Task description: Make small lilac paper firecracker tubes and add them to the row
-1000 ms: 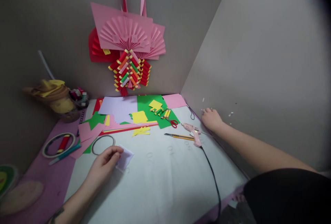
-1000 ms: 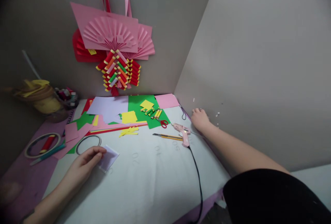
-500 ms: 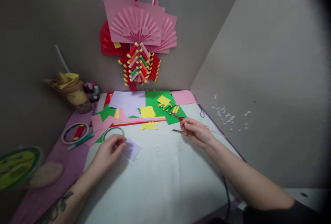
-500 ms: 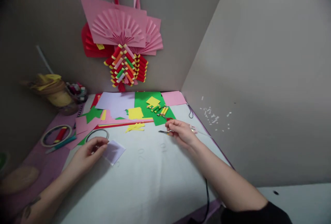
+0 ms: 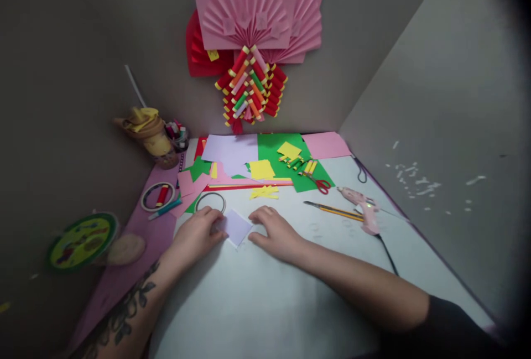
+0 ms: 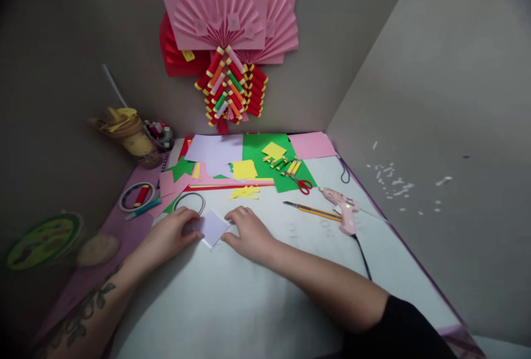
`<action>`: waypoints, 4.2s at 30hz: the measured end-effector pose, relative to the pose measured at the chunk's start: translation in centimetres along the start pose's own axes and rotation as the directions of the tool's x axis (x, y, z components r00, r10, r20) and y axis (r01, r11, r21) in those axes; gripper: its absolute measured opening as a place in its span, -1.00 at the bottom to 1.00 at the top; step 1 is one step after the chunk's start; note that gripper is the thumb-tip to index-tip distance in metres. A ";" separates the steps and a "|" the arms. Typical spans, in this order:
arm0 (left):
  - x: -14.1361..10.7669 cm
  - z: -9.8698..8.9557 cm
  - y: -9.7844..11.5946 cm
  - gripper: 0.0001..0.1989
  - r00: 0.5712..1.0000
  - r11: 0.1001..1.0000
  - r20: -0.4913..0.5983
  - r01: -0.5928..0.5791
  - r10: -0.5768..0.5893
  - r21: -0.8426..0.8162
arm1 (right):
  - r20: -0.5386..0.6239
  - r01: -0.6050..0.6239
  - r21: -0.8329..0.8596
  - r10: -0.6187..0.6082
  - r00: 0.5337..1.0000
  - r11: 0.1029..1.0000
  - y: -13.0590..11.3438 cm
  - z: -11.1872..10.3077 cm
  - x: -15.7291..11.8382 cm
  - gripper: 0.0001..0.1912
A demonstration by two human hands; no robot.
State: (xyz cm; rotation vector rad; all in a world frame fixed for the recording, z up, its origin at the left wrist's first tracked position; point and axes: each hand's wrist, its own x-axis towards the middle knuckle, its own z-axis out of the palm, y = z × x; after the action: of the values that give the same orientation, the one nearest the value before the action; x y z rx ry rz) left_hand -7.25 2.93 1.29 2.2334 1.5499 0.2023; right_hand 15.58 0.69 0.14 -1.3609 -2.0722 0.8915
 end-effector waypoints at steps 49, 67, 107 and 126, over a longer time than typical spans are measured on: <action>0.0 1.7 5.4 -0.81 0.990 0.791 -0.142 -0.084 -0.004 -0.606 | -0.013 -0.018 0.274 0.022 1.000 0.962 -1.2 -1.8 0.8 -0.90; 1.2 2.0 3.2 -0.75 0.904 0.574 -0.235 0.014 -0.357 -0.818 | 0.027 -0.157 0.709 0.196 0.980 0.688 1.3 -0.6 2.0 -0.65; 0.5 3.3 5.0 -0.81 0.966 0.510 -0.048 0.091 -0.253 -0.855 | -0.082 -0.125 0.877 0.401 0.912 0.465 1.1 -0.7 1.7 -0.66; 0.5 2.8 5.4 -0.80 0.986 0.368 0.065 0.119 -0.156 -0.922 | -0.004 -0.179 0.859 0.357 0.934 0.480 1.1 -1.2 1.8 -0.69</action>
State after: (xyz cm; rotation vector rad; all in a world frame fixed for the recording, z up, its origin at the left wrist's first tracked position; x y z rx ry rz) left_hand -1.40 1.11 0.93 1.1544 1.1297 0.8431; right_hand 16.43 2.93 0.15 -1.1129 -0.9560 1.5726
